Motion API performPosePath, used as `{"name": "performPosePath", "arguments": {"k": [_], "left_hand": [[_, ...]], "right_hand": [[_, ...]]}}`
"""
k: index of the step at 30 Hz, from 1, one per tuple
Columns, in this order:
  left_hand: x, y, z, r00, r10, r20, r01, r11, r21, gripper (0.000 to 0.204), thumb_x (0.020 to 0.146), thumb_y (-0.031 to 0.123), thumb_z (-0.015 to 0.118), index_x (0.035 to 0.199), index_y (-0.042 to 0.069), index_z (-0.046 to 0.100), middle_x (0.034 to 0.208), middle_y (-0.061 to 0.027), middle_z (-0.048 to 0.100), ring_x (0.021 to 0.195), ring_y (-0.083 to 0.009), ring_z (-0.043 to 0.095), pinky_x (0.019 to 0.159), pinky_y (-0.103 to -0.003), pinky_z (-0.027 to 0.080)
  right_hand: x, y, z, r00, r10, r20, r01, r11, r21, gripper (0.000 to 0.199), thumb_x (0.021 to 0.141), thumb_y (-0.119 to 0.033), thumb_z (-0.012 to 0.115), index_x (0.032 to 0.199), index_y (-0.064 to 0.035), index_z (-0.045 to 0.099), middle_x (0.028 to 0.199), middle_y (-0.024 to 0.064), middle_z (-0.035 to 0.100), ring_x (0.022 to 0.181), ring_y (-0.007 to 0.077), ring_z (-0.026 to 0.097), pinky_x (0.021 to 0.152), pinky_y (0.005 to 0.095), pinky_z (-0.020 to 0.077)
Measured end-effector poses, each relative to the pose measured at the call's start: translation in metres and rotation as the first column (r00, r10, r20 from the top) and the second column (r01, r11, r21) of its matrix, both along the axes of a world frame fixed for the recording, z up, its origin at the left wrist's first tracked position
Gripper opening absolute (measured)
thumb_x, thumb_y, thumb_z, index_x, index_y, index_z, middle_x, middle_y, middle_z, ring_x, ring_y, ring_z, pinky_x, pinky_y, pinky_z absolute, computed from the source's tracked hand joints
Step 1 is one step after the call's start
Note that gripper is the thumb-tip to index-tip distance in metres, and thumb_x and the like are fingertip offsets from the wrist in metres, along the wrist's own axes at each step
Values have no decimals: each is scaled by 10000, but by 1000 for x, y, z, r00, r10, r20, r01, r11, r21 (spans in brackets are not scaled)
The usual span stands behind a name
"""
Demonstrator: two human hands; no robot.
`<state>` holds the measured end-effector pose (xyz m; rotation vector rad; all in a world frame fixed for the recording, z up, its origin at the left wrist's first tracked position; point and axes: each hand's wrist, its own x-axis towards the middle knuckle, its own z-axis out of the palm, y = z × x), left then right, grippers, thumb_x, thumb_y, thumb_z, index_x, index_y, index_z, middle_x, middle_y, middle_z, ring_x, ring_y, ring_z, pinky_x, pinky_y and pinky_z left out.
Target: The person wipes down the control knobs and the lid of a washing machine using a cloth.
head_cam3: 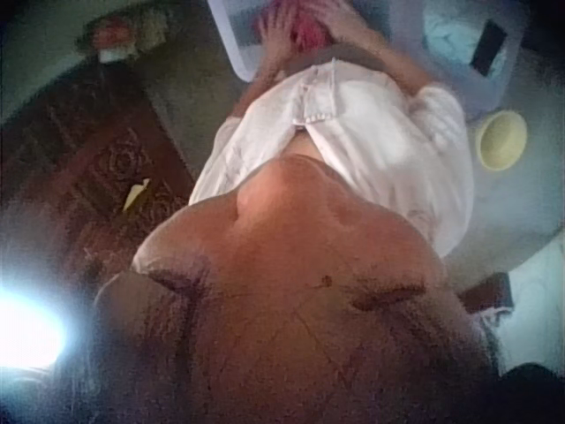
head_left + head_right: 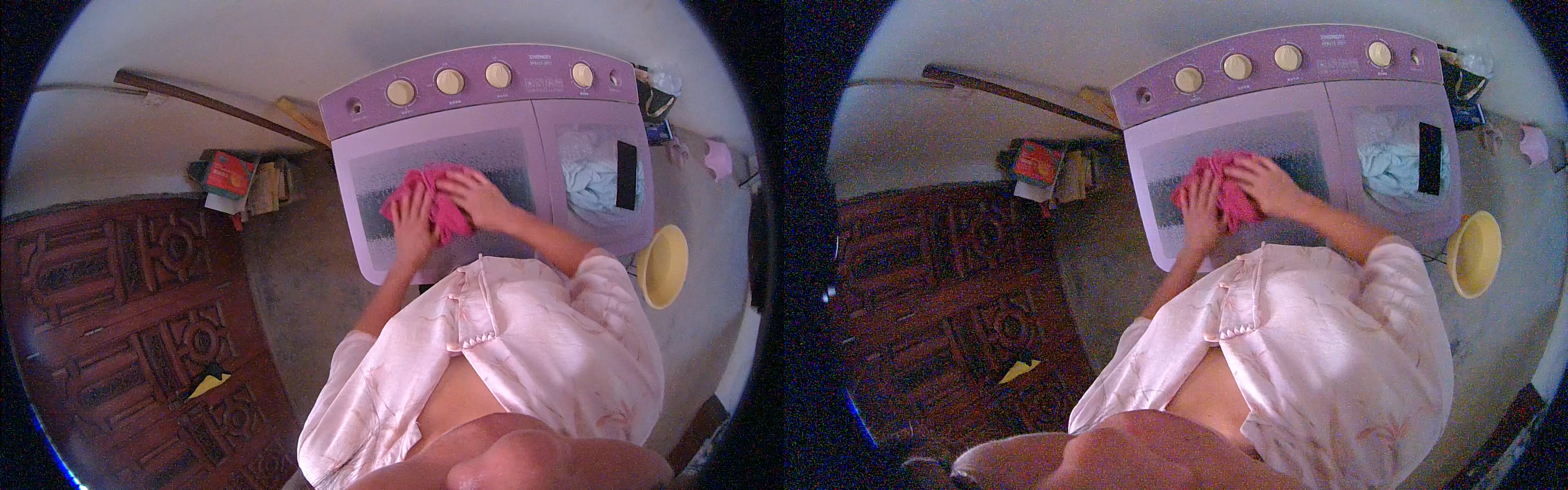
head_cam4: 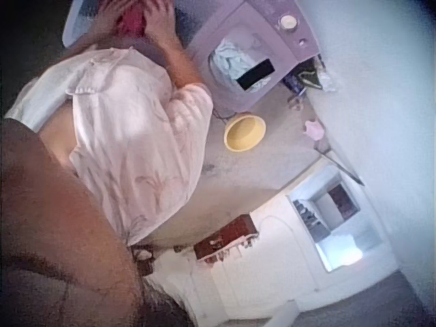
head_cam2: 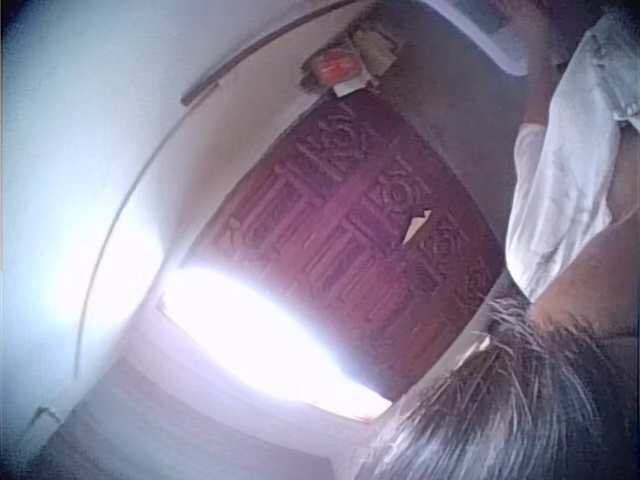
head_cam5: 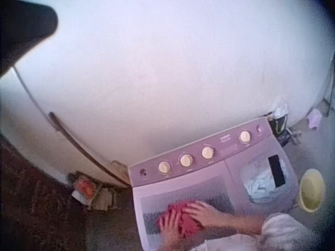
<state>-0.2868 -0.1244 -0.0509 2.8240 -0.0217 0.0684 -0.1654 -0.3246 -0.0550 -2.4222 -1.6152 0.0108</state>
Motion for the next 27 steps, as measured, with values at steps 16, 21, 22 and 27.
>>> {"name": "performPosePath", "arguments": {"k": [16, 21, 22, 27], "left_hand": [[61, 56, -2, 918, 333, 215, -352, 935, 52, 815, 961, 445, 592, 1561, -18, 293, 1660, -207, 231, 1535, -411, 191, 1228, -600, 115], [172, 76, 8, 897, 330, 295, -327, 943, -62, 881, 930, 438, 649, 1578, -7, 250, 1663, -201, 222, 1526, -403, 218, 1225, -602, 128], [182, 78, 11, 889, 326, 323, -321, 944, -70, 904, 921, 430, 667, 1583, -4, 233, 1664, -199, 218, 1522, -401, 230, 1225, -601, 135], [194, 78, 13, 866, 322, 382, -314, 946, -85, 928, 905, 423, 691, 1588, 3, 222, 1666, -198, 209, 1521, -397, 237, 1226, -594, 150]], "right_hand": [[72, -43, 12, 829, -558, -12, 535, 788, 306, 579, 962, -295, 615, 1465, -37, 487, 1569, 146, 428, 1467, 321, 372, 1192, 497, 295], [146, 32, 15, 808, -587, -43, 525, 685, 505, 660, 918, -286, 683, 1486, -39, 454, 1576, 148, 412, 1464, 354, 360, 1186, 501, 301], [153, 41, 18, 812, -583, -29, 512, 688, 514, 660, 918, -286, 683, 1486, -39, 454, 1576, 148, 412, 1464, 354, 360, 1186, 501, 301], [161, 47, 14, 800, -590, -111, 535, 617, 577, 755, 834, -231, 764, 1492, -44, 444, 1576, 167, 403, 1460, 367, 361, 1180, 514, 301]]}}
